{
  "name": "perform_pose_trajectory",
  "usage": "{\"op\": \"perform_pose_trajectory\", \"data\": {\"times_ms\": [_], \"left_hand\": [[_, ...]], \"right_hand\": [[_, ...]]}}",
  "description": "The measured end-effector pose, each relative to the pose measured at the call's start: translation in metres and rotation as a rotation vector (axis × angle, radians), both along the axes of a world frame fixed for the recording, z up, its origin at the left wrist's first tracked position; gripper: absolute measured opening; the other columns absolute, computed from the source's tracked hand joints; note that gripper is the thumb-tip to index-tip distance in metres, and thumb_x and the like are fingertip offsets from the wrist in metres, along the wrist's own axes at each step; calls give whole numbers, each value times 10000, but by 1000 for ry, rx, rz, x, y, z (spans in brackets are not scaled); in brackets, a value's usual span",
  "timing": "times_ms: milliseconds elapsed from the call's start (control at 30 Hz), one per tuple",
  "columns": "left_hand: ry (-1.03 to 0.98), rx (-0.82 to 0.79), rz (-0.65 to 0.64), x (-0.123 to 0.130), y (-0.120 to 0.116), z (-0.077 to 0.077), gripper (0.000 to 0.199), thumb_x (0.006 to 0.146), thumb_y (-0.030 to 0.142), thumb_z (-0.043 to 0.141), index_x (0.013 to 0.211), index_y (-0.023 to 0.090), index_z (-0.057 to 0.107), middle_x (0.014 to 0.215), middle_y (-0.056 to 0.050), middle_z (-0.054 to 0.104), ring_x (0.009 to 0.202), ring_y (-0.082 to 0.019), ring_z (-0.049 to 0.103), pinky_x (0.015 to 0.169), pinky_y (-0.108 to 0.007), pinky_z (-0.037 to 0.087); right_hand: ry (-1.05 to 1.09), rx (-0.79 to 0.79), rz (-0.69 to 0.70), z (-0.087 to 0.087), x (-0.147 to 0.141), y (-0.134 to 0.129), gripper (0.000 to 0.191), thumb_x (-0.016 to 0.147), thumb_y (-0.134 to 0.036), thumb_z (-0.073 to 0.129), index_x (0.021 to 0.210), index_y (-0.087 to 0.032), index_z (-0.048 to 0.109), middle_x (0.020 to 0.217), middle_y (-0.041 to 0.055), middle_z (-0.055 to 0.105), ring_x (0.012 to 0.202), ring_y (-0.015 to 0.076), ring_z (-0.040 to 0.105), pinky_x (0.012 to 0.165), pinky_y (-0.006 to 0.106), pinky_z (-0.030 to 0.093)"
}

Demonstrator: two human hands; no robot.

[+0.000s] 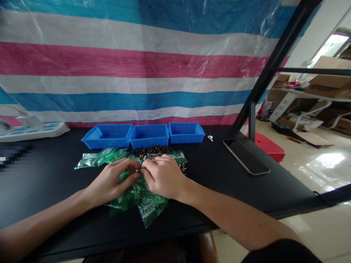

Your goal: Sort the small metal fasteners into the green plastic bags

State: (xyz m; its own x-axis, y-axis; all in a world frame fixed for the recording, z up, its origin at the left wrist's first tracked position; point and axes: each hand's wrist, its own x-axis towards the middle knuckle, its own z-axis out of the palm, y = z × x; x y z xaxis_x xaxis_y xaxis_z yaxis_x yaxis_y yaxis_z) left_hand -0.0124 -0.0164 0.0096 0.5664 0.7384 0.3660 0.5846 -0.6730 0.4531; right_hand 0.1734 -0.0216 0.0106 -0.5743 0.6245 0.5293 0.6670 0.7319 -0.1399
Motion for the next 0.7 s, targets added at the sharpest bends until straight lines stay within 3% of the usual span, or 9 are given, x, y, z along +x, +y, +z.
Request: {"op": "perform_pose_trajectory", "data": {"times_ms": [300, 700], "left_hand": [[1, -29, 8, 0, 1, -2, 174, 857, 238, 407, 914, 161, 552, 804, -40, 584, 759, -158, 560, 679, -265, 442], [16, -29, 7, -1, 4, 0, 198, 872, 259, 393, 888, 166, 567, 808, -35, 584, 766, -156, 551, 692, -265, 430]], "right_hand": [[30, 2, 16, -1, 0, 1, 99, 843, -204, 458, 873, -167, 545, 675, 5, 608, 635, 132, 555, 643, 259, 343], [11, 35, 0, 1, 3, 5, 137, 864, -204, 431, 828, -158, 555, 695, 20, 626, 645, 139, 565, 649, 258, 344]]}}
